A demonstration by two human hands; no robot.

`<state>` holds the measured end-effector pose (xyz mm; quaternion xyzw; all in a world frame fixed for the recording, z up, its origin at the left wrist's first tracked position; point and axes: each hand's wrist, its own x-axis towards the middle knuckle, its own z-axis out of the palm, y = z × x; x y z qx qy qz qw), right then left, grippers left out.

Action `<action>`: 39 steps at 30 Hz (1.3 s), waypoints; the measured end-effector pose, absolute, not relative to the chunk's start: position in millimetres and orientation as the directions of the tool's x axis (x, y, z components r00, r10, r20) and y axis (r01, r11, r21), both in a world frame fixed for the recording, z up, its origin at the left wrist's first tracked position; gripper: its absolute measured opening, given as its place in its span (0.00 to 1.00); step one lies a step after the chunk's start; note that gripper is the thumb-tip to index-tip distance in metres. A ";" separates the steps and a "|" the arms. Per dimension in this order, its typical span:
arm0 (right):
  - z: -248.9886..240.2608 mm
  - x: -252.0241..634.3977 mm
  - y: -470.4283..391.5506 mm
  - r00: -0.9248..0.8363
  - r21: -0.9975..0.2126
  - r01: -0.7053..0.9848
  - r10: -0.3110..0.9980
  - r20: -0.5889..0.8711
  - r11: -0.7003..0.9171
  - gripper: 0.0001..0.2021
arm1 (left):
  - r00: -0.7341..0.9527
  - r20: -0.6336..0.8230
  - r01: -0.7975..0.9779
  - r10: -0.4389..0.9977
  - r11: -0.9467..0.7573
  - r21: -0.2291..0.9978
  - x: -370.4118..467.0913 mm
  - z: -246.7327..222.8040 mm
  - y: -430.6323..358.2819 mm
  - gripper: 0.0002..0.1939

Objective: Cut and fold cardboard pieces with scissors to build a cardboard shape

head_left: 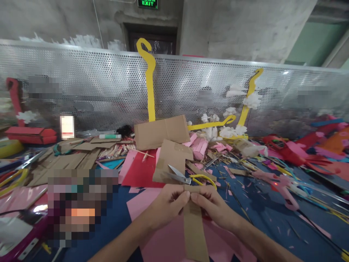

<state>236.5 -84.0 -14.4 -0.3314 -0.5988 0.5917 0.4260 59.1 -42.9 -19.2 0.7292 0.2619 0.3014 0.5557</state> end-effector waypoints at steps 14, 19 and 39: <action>-23.0 245.5 -81.2 -0.368 -0.989 -0.003 0.919 0.139 0.149 0.23 | 0.694 0.171 -0.002 0.699 -0.236 0.972 62.3 -19.6 -45.5 0.19; -23.5 243.9 -80.7 -0.355 -0.990 0.011 0.926 0.125 0.138 0.22 | 0.697 0.203 0.019 0.688 -0.301 0.953 61.5 -19.3 -44.4 0.19; -28.4 253.0 -69.2 -0.132 -0.975 -0.029 0.966 0.221 0.220 0.20 | 0.782 0.084 0.022 0.618 -0.162 0.987 56.3 -7.1 -50.3 0.26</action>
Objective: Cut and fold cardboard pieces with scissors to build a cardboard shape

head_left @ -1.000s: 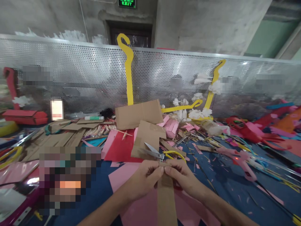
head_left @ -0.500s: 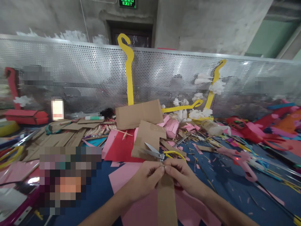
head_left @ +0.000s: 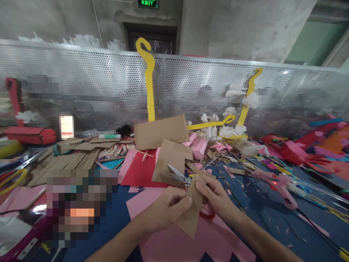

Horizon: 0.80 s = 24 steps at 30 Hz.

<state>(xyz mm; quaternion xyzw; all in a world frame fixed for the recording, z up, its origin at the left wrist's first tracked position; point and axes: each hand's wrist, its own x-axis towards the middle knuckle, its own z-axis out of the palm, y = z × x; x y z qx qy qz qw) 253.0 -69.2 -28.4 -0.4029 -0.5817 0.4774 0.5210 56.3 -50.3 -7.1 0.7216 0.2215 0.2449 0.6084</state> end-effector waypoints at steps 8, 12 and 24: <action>-25.0 253.3 -76.3 -0.321 -0.987 -0.086 0.934 0.155 0.134 0.20 | 0.762 0.099 0.038 0.640 -0.197 0.980 60.6 -10.2 -50.6 0.26; -20.8 251.7 -75.6 -0.229 -0.975 -0.045 0.948 0.222 0.218 0.20 | 0.740 0.083 0.004 0.667 -0.128 0.992 59.9 -10.6 -45.2 0.27; -31.8 257.6 -67.5 -0.094 -0.973 -0.160 0.978 0.184 0.168 0.15 | 0.754 0.192 -0.018 0.628 -0.272 0.962 54.8 -8.8 -40.1 0.26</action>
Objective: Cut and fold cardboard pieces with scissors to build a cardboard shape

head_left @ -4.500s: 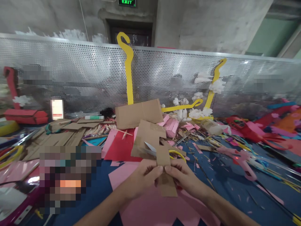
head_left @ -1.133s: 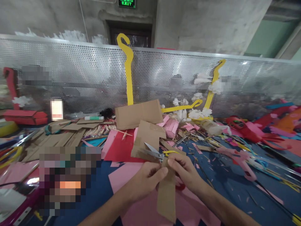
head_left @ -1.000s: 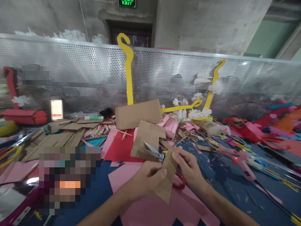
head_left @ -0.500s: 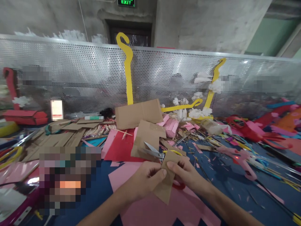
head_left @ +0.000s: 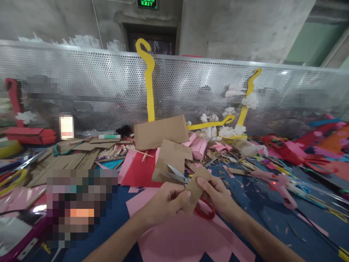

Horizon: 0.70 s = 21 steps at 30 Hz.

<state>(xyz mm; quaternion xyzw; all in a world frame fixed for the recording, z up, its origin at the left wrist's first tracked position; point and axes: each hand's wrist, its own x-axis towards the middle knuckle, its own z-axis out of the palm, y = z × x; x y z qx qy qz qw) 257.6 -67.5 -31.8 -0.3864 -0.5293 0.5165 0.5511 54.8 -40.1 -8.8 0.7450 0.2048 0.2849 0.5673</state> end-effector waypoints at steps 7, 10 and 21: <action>-29.1 252.9 -67.8 -0.042 -0.963 -0.042 0.963 0.266 0.265 0.17 | 0.767 0.066 0.076 0.639 -0.193 0.978 55.1 -10.2 -40.9 0.25; -31.2 254.2 -65.1 0.031 -0.943 0.066 0.944 0.329 0.327 0.19 | 0.744 0.063 0.121 0.666 -0.226 0.966 54.8 -11.4 -41.6 0.26; -23.8 260.7 -63.5 -0.009 -0.923 0.016 0.923 0.384 0.385 0.10 | 0.644 0.306 0.461 0.701 -0.675 0.576 40.4 -0.3 -31.6 0.16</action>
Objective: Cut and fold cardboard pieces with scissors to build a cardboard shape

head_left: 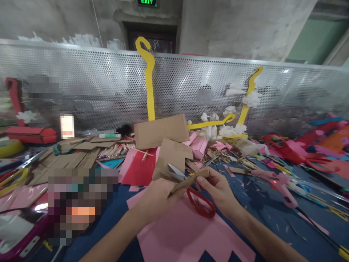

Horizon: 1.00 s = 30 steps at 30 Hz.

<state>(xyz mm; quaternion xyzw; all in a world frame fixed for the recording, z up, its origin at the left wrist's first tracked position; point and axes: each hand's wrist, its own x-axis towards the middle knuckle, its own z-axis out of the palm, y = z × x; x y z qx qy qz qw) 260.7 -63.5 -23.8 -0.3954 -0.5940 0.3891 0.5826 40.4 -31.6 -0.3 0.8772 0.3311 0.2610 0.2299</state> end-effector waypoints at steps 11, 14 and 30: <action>-27.3 266.2 -64.1 -0.037 -0.781 0.213 0.804 0.593 0.586 0.03 | 0.537 0.585 0.148 0.608 -0.750 0.644 38.0 -5.7 -24.5 0.14; -25.2 264.7 -66.5 -0.060 -0.718 0.285 0.759 0.648 0.635 0.04 | 0.546 0.601 0.120 0.583 -0.765 0.633 38.2 -9.0 -24.0 0.14; -4.7 252.7 -80.1 -0.179 -0.471 0.488 0.612 0.770 0.735 0.05 | 0.429 0.722 0.077 0.543 -0.818 0.569 49.3 -5.7 -37.6 0.03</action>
